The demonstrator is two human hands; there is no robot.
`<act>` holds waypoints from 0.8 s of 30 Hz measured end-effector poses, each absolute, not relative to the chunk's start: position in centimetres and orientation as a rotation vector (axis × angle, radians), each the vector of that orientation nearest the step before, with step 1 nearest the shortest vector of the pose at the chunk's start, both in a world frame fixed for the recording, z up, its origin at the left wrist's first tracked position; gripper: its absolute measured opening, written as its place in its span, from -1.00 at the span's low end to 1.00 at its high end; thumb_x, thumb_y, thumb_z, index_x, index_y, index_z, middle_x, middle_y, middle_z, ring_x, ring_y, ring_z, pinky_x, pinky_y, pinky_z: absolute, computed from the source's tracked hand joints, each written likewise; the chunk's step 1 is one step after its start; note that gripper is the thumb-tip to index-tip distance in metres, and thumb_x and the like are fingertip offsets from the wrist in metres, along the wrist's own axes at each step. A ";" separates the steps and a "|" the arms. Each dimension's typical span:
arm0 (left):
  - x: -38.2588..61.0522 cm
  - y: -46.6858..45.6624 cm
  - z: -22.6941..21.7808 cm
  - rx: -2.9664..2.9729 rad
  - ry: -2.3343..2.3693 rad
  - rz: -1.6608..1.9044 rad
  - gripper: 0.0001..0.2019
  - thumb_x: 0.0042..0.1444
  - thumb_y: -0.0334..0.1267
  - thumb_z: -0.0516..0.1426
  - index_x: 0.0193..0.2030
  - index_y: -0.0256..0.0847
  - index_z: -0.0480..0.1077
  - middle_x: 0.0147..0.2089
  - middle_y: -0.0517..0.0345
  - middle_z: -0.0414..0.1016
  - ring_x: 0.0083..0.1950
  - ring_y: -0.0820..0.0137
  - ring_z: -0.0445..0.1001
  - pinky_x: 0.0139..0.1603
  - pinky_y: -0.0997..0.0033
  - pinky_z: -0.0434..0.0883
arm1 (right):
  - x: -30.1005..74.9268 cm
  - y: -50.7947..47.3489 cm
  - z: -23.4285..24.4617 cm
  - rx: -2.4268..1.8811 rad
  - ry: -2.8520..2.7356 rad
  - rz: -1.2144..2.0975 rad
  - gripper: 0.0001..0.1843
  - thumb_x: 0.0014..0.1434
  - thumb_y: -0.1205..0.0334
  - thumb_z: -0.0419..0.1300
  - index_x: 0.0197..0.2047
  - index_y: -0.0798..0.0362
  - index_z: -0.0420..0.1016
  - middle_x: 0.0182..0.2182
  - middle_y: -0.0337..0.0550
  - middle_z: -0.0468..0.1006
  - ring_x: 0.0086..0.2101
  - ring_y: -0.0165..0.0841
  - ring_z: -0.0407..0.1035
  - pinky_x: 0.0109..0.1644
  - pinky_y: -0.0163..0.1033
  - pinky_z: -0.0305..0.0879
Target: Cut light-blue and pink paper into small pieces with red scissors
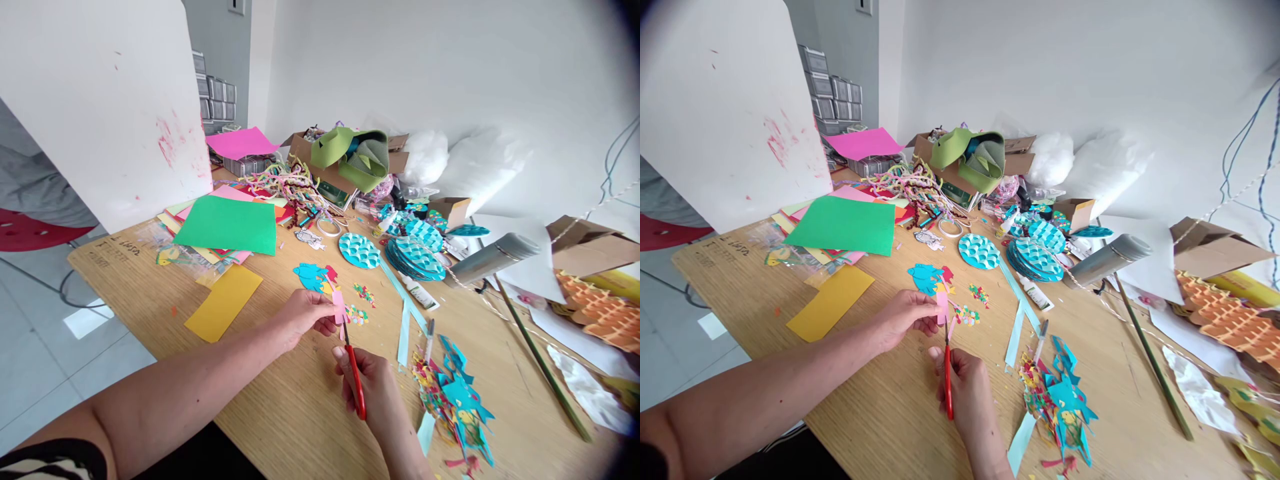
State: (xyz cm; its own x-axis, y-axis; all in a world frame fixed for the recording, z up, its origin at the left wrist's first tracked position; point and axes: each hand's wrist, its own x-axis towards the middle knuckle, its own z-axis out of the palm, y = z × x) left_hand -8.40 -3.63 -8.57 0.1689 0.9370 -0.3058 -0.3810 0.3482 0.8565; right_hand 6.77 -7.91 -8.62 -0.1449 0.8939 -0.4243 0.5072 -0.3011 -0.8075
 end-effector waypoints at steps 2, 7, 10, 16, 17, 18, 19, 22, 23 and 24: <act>-8.4 -3.6 -8.6 0.722 0.967 1.044 -0.78 -0.22 -0.18 0.26 -0.53 -0.34 0.48 -0.49 0.09 0.49 -0.53 0.52 0.39 -0.46 0.51 0.36 | 6.8 -7.9 -8.7 -1.765 -1.582 1.417 -0.46 0.01 -0.27 0.14 -0.58 0.07 0.30 -0.83 -0.33 0.27 -0.81 -0.50 0.13 -0.73 -0.42 -0.05; -8.5 -3.7 -8.7 0.735 0.974 1.039 -0.78 -0.24 -0.19 0.25 -0.53 -0.35 0.47 -0.51 0.09 0.48 -0.54 0.52 0.40 -0.47 0.51 0.36 | 7.0 -7.9 -9.0 -1.760 -1.603 1.424 -0.46 0.04 -0.28 0.11 -0.57 0.07 0.29 -0.82 -0.31 0.30 -0.81 -0.49 0.14 -0.74 -0.41 -0.05; -8.4 -3.7 -8.7 0.738 0.988 1.028 -0.78 -0.25 -0.19 0.24 -0.54 -0.36 0.46 -0.53 0.10 0.47 -0.55 0.51 0.40 -0.47 0.50 0.36 | 7.0 -7.8 -9.2 -1.744 -1.595 1.428 -0.45 0.03 -0.29 0.11 -0.57 0.07 0.30 -0.82 -0.29 0.32 -0.81 -0.49 0.15 -0.74 -0.41 -0.04; -8.2 -3.7 -8.7 0.731 1.006 1.006 -0.80 -0.25 -0.21 0.23 -0.54 -0.35 0.45 -0.54 0.10 0.47 -0.56 0.52 0.39 -0.46 0.50 0.35 | 6.9 -7.8 -9.1 -1.737 -1.609 1.418 -0.48 0.04 -0.24 0.12 -0.58 0.07 0.30 -0.83 -0.30 0.31 -0.82 -0.49 0.15 -0.74 -0.42 -0.03; -8.2 -3.7 -8.7 0.730 1.005 1.009 -0.80 -0.25 -0.21 0.23 -0.54 -0.35 0.45 -0.54 0.10 0.47 -0.56 0.52 0.40 -0.46 0.49 0.35 | 6.9 -7.8 -9.1 -1.740 -1.603 1.422 -0.49 0.05 -0.24 0.12 -0.58 0.07 0.30 -0.83 -0.31 0.31 -0.82 -0.49 0.15 -0.74 -0.42 -0.04; -8.2 -3.7 -8.8 0.729 1.005 1.013 -0.80 -0.25 -0.22 0.22 -0.54 -0.35 0.45 -0.54 0.10 0.47 -0.56 0.51 0.40 -0.46 0.48 0.35 | 6.9 -7.8 -9.0 -1.742 -1.599 1.428 -0.49 0.05 -0.23 0.13 -0.58 0.07 0.29 -0.83 -0.31 0.31 -0.82 -0.49 0.15 -0.75 -0.42 -0.04; -8.2 -3.7 -8.8 0.727 1.005 1.015 -0.80 -0.25 -0.22 0.22 -0.53 -0.35 0.45 -0.53 0.10 0.48 -0.55 0.51 0.40 -0.46 0.48 0.35 | 6.9 -7.9 -9.0 -1.743 -1.597 1.430 -0.50 0.05 -0.21 0.14 -0.58 0.07 0.30 -0.83 -0.31 0.31 -0.82 -0.49 0.15 -0.74 -0.43 -0.04; -8.2 -3.7 -9.0 0.729 1.006 1.010 -0.80 -0.25 -0.21 0.23 -0.53 -0.35 0.45 -0.53 0.09 0.48 -0.55 0.50 0.40 -0.45 0.46 0.36 | 6.9 -7.9 -8.9 -1.747 -1.599 1.431 -0.51 0.05 -0.20 0.14 -0.58 0.07 0.30 -0.83 -0.31 0.32 -0.82 -0.48 0.17 -0.74 -0.43 -0.03; -8.2 -3.6 -9.0 0.730 1.006 1.007 -0.80 -0.25 -0.21 0.23 -0.53 -0.35 0.45 -0.53 0.09 0.48 -0.55 0.50 0.40 -0.45 0.46 0.36 | 6.9 -7.9 -8.9 -1.748 -1.598 1.432 -0.51 0.05 -0.20 0.14 -0.58 0.07 0.30 -0.83 -0.31 0.32 -0.82 -0.48 0.17 -0.74 -0.43 -0.03; -8.2 -3.7 -9.0 0.731 1.006 1.005 -0.80 -0.24 -0.21 0.23 -0.53 -0.36 0.45 -0.53 0.09 0.48 -0.56 0.51 0.40 -0.45 0.46 0.35 | 6.9 -7.9 -8.9 -1.749 -1.597 1.433 -0.51 0.04 -0.21 0.14 -0.58 0.07 0.30 -0.83 -0.30 0.32 -0.82 -0.48 0.17 -0.74 -0.42 -0.03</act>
